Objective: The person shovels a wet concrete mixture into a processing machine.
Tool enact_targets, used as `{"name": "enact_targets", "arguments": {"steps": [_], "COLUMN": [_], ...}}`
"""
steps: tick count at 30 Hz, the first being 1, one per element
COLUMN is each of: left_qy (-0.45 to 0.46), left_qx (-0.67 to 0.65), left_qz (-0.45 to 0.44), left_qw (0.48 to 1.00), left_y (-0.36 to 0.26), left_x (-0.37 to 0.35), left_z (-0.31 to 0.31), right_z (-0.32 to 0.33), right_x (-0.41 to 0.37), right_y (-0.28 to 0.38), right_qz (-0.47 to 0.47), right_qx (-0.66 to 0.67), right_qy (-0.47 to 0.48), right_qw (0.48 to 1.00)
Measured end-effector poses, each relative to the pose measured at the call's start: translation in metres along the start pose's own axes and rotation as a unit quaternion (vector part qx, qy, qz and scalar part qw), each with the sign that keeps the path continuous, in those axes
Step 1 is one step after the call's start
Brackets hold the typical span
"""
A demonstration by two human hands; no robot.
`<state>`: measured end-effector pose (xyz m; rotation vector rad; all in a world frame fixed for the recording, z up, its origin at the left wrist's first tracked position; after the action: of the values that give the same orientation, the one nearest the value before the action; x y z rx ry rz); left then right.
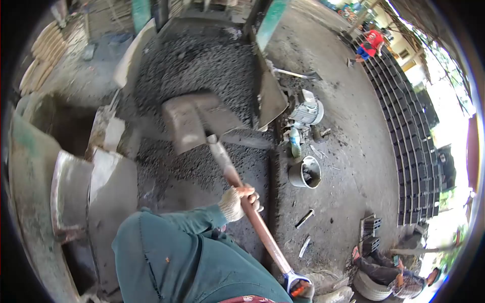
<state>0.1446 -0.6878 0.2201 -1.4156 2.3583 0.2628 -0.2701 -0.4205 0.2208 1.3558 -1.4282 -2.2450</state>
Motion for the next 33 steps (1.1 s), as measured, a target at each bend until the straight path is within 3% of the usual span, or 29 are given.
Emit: {"name": "enact_targets", "arguments": {"steps": [1, 5, 10, 15, 17, 19, 21, 23, 24, 25, 27, 30, 33], "left_qy": [0.04, -0.016, 0.003, -0.051, -0.046, -0.042, -0.045, -0.085, -0.075, -0.088, -0.026, 0.053, 0.066], "left_qx": [-0.013, 0.002, 0.064, 0.096, 0.141, 0.176, 0.2, 0.164, 0.167, 0.13, 0.098, 0.094, 0.116], "left_qz": [0.011, 0.006, -0.029, -0.072, -0.117, -0.187, -0.235, -0.216, -0.226, -0.196, -0.136, -0.089, -0.058], "left_qw": [0.999, 1.0, 0.998, 0.991, 0.982, 0.966, 0.95, 0.959, 0.957, 0.968, 0.986, 0.99, 0.989], "left_y": [-0.009, -0.069, -0.161, -0.264, -0.308, -0.353, -0.388, -0.381, -0.351, -0.329, -0.279, -0.204, -0.133], "left_x": [0.005, 0.025, 0.051, 0.073, 0.088, 0.11, 0.128, 0.116, 0.087, 0.076, 0.057, 0.044, 0.032], "left_z": [-0.002, -0.016, -0.022, -0.051, -0.06, -0.065, -0.067, -0.082, -0.101, -0.107, -0.102, -0.094, -0.096], "right_z": [-0.007, -0.052, -0.123, -0.202, -0.293, -0.344, -0.384, -0.378, -0.35, -0.332, -0.264, -0.179, -0.087], "right_x": [-0.006, -0.03, -0.061, -0.081, -0.128, -0.137, -0.165, -0.173, -0.161, -0.169, -0.145, -0.109, -0.081], "right_y": [0.01, 0.037, 0.027, 0.002, 0.048, 0.046, 0.069, 0.093, 0.093, 0.109, 0.1, 0.068, 0.02], "right_qz": [0.008, 0.018, 0.01, -0.026, -0.048, -0.013, 0.221, 0.209, 0.238, 0.208, 0.191, 0.189, 0.167], "right_qx": [0.01, 0.038, 0.08, 0.146, 0.194, 0.246, 0.037, 0.033, 0.04, 0.1, 0.12, 0.12, 0.139], "right_qy": [-0.012, -0.046, -0.028, 0.13, 0.169, 0.204, 0.14, 0.156, 0.121, 0.138, 0.131, -0.001, -0.098], "right_qw": [1.0, 0.998, 0.996, 0.98, 0.965, 0.948, 0.965, 0.965, 0.963, 0.963, 0.965, 0.975, 0.971]}}
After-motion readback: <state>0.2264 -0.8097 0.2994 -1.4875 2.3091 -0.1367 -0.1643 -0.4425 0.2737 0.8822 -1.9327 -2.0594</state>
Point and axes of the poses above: each hand's wrist, its own x-axis towards the middle knuckle, its own z-axis out of the back of the hand, y = z × x, the point moved 1 cm from there along x, towards the middle knuckle, and after that the axes turned 6 degrees about -y, right-handed, at the moved point
